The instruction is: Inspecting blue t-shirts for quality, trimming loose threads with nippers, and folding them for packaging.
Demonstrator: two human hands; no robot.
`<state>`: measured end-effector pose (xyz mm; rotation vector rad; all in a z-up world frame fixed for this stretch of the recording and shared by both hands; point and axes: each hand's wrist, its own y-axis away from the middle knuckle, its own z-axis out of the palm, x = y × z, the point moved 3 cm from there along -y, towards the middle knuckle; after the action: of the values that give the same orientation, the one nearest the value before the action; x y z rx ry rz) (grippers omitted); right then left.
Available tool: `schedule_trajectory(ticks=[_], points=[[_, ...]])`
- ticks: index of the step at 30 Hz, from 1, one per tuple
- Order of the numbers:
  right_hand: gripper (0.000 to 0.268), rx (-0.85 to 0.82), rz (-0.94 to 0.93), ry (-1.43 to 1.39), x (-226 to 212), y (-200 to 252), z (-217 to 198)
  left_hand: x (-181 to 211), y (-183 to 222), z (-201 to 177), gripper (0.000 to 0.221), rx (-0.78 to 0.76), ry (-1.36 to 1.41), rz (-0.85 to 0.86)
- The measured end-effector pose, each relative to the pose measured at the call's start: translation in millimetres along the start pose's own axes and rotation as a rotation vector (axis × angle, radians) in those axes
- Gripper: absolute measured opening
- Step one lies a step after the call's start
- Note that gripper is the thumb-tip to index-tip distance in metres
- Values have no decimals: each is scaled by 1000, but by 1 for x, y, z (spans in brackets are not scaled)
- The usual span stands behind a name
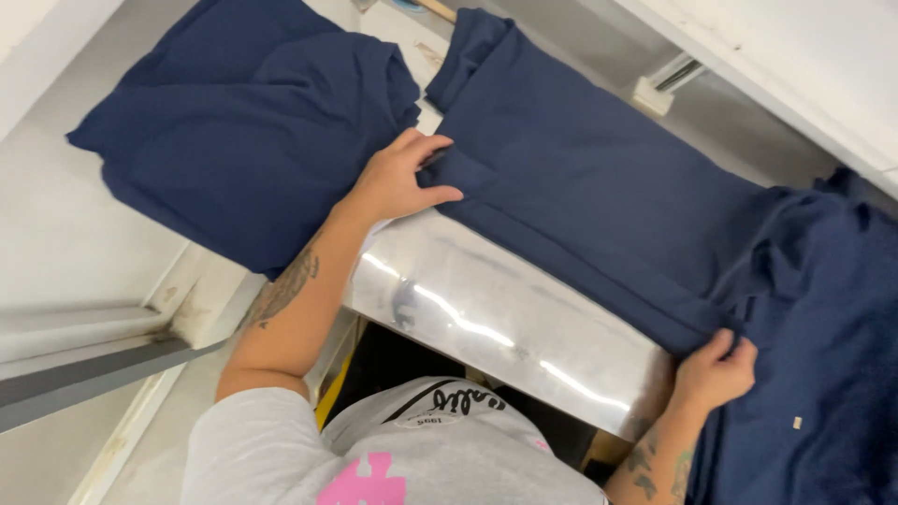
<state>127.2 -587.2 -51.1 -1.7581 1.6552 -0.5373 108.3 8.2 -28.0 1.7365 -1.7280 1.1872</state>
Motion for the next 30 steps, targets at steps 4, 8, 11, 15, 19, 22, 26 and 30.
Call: schedule_trajectory(ticks=[4, 8, 11, 15, 19, 22, 26, 30], points=[[27, 68, 89, -198, -19, -1, -17, -15, 4, 19, 31, -7, -143, 115], [18, 86, 93, -224, -31, -5, -21, -48, -5, 28, 34, 130, 42, 177], [19, 78, 73, -224, -38, -7, -28, -33, -5, 16, 32, 83, 187, 59], [26, 34, 62, -260, -24, -1, -20, -6, -3, 1, 32, -40, 307, -184], [34, -43, -11, -288, -14, 4, -24, 23, 9, -23, 68, -101, -242, -79], [34, -30, -6, -315, -7, 7, -22, 60, 49, -44, 61, -204, -433, -256], [41, -46, 21, -242, -2, 9, -12, 31, 100, -30, 61, -263, -649, -319], [37, -17, -24, -208, -3, 13, -8, -15, 106, -4, 28, 2, -794, -120]])
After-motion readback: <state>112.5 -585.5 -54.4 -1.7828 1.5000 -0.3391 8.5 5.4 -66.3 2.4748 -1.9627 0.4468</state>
